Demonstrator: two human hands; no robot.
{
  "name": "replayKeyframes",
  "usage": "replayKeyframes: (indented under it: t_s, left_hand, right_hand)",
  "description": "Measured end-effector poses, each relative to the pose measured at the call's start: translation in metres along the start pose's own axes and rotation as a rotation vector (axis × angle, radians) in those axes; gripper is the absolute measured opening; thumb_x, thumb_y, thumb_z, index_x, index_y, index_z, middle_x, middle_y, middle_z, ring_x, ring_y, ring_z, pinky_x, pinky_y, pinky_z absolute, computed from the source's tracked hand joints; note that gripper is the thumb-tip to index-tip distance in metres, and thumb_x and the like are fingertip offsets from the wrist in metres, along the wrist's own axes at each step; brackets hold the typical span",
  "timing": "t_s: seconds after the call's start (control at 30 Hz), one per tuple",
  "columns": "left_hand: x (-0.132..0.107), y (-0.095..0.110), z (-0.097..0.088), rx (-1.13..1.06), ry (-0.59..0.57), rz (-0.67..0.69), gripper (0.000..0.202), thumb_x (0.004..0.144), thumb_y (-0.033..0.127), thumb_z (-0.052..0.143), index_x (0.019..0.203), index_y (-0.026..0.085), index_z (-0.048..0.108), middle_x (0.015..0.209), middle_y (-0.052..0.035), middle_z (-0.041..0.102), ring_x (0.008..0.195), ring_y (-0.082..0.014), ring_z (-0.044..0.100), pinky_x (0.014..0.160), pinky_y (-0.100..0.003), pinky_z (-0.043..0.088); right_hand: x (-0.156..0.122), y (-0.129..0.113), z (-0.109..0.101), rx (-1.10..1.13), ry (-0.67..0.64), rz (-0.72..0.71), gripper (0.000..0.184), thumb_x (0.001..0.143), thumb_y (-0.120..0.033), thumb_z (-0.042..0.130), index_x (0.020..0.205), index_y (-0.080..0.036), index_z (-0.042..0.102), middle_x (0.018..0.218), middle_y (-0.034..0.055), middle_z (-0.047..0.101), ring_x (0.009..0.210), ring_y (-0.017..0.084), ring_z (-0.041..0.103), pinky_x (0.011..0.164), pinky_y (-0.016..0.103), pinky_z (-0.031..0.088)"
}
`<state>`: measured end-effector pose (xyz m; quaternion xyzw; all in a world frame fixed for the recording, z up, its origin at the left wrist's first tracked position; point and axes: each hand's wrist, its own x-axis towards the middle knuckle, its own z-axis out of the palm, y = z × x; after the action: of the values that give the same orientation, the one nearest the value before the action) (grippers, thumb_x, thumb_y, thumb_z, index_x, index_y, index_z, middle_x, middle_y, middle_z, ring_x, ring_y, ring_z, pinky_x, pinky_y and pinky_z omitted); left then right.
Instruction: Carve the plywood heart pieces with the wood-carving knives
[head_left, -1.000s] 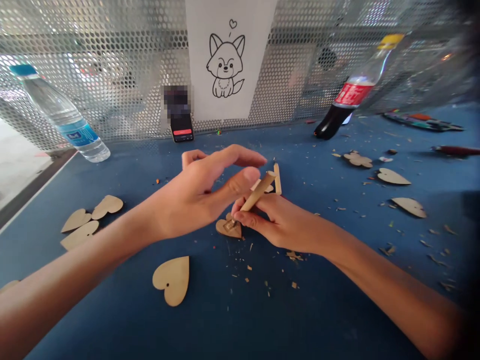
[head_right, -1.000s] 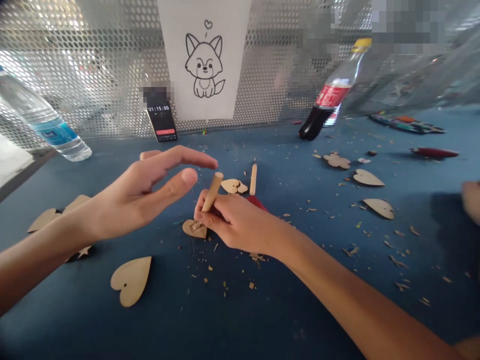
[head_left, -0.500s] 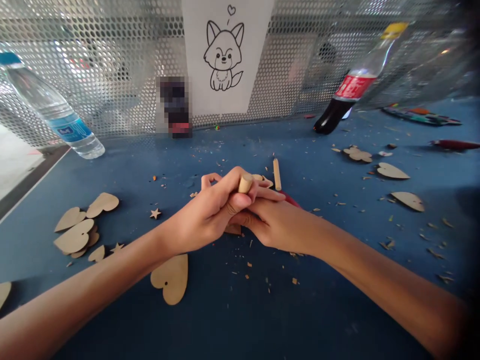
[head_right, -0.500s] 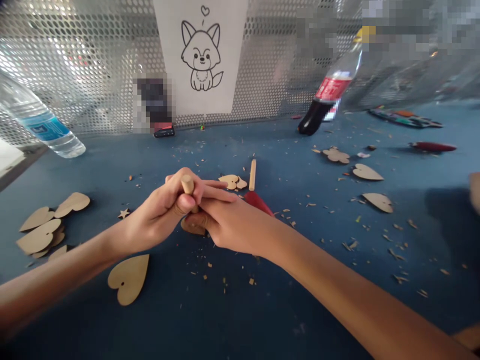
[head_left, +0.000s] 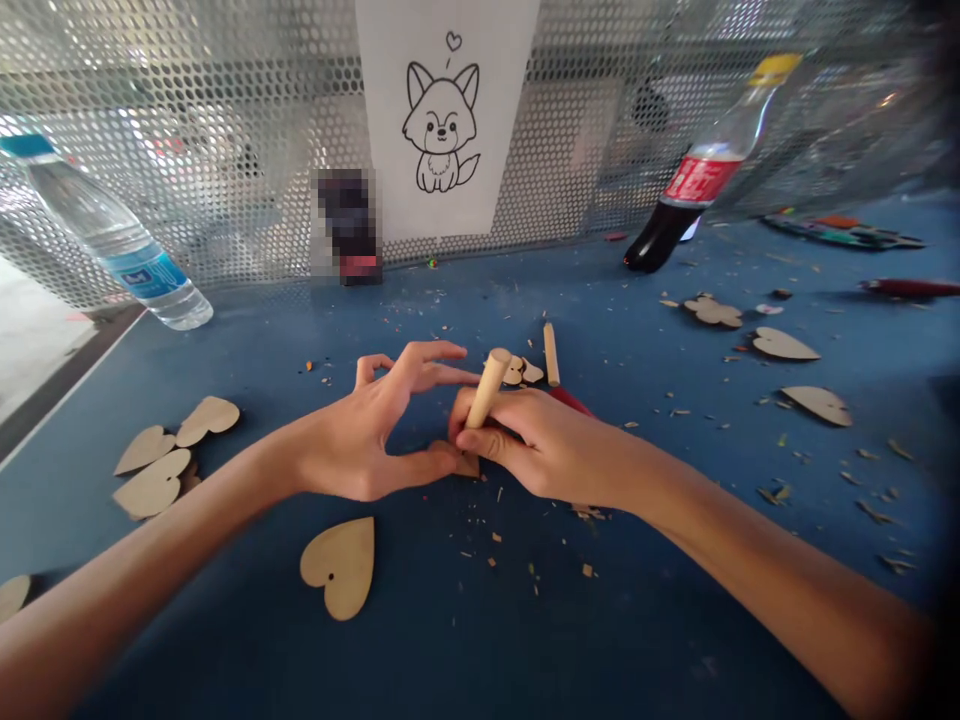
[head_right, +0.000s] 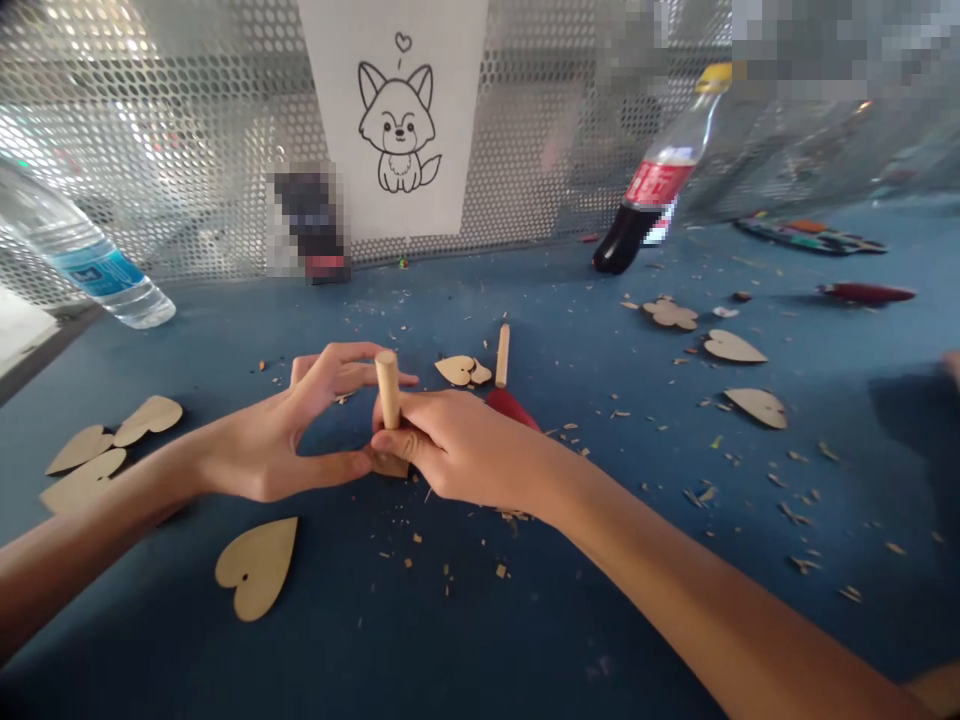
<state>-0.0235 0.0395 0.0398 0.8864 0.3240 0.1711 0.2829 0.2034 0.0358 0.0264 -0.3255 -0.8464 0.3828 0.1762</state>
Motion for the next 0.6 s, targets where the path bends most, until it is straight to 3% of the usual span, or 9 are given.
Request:
replayKeyframes:
  t_s: [0.13, 0.27, 0.43, 0.6]
  left_hand:
    - [0.002, -0.002, 0.001, 0.066, -0.082, 0.005, 0.075, 0.088, 0.032, 0.067, 0.147, 0.025, 0.02, 0.14, -0.0154, 0.056, 0.129, -0.0343, 0.05, 0.109, -0.062, 0.023]
    - [0.004, -0.008, 0.007, 0.07, -0.107, -0.015, 0.061, 0.091, 0.031, 0.063, 0.142, 0.026, 0.03, 0.137, -0.0126, 0.058, 0.127, -0.0316, 0.052, 0.11, -0.056, 0.025]
    - [0.006, -0.015, 0.009, -0.001, -0.131, -0.111, 0.061, 0.09, 0.043, 0.063, 0.141, 0.026, 0.033, 0.141, -0.0127, 0.054, 0.127, -0.0324, 0.05, 0.11, -0.056, 0.026]
    - [0.005, -0.016, 0.009, -0.044, -0.127, -0.147, 0.064, 0.089, 0.04, 0.064, 0.142, 0.025, 0.033, 0.147, -0.0137, 0.045, 0.127, -0.0328, 0.048, 0.109, -0.056, 0.03]
  right_hand:
    - [-0.003, 0.001, 0.0, 0.017, 0.024, 0.031, 0.027, 0.104, -0.04, 0.043, 0.094, -0.02, 0.059, 0.086, 0.004, 0.066, 0.08, 0.019, 0.059, 0.074, 0.033, 0.044]
    - [0.001, -0.004, 0.003, -0.053, 0.051, 0.024, 0.026, 0.102, -0.04, 0.047, 0.089, -0.02, 0.058, 0.077, 0.001, 0.063, 0.07, 0.016, 0.057, 0.067, 0.031, 0.041]
    - [0.009, -0.009, 0.003, -0.092, 0.038, -0.01, 0.026, 0.099, -0.039, 0.055, 0.086, -0.018, 0.064, 0.078, 0.0014, 0.067, 0.067, 0.014, 0.058, 0.064, 0.028, 0.039]
    - [0.015, -0.009, 0.004, -0.139, 0.03, 0.025, 0.029, 0.098, -0.043, 0.056, 0.086, -0.018, 0.066, 0.068, -0.0008, 0.061, 0.057, 0.012, 0.05, 0.058, 0.027, 0.034]
